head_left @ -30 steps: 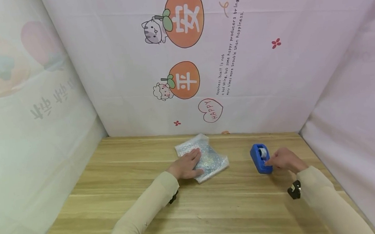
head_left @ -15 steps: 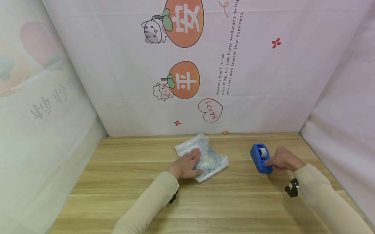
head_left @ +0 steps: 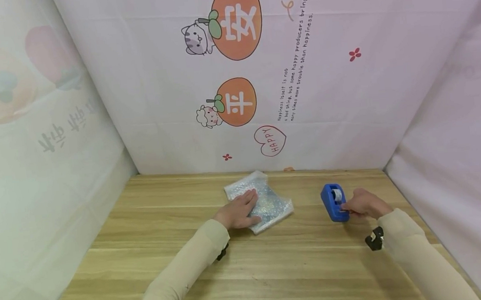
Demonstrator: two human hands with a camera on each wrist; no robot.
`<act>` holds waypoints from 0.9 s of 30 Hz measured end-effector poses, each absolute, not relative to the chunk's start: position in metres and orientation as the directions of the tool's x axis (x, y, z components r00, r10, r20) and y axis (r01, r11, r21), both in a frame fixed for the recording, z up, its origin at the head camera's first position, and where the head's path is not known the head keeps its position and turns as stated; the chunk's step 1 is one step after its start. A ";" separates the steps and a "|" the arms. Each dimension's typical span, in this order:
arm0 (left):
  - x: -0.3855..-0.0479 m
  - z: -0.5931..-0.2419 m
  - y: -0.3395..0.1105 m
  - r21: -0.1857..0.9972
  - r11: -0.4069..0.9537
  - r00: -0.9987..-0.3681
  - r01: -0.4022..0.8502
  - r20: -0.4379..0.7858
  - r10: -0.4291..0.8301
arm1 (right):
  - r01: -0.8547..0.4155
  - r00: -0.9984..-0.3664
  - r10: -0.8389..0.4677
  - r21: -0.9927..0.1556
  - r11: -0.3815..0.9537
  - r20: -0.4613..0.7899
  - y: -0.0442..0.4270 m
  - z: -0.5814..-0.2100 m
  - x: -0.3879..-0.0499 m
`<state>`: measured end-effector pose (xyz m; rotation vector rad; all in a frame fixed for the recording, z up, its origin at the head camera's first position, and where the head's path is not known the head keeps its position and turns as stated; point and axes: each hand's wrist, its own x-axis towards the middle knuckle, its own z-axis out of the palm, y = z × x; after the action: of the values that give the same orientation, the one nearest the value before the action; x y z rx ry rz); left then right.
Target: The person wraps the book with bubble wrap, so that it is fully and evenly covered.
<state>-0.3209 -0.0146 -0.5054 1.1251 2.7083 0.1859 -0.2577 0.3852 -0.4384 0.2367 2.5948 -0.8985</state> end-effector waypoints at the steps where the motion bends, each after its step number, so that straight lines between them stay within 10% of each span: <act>1: -0.321 -0.506 -0.015 0.191 0.703 -0.690 0.685 -0.139 0.711 | 0.275 -0.913 0.030 -0.559 0.782 -0.406 0.385 -0.438 -0.258; 27: -0.321 -0.507 -0.016 0.194 0.700 -0.690 0.687 -0.127 0.712 | 0.420 -0.824 -0.061 -0.681 0.600 -0.563 0.402 -0.431 -0.265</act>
<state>-0.3205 -0.0164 -0.5071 1.1299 2.7160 0.1946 -0.2654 0.4017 -0.4314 0.2841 2.2843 -1.1672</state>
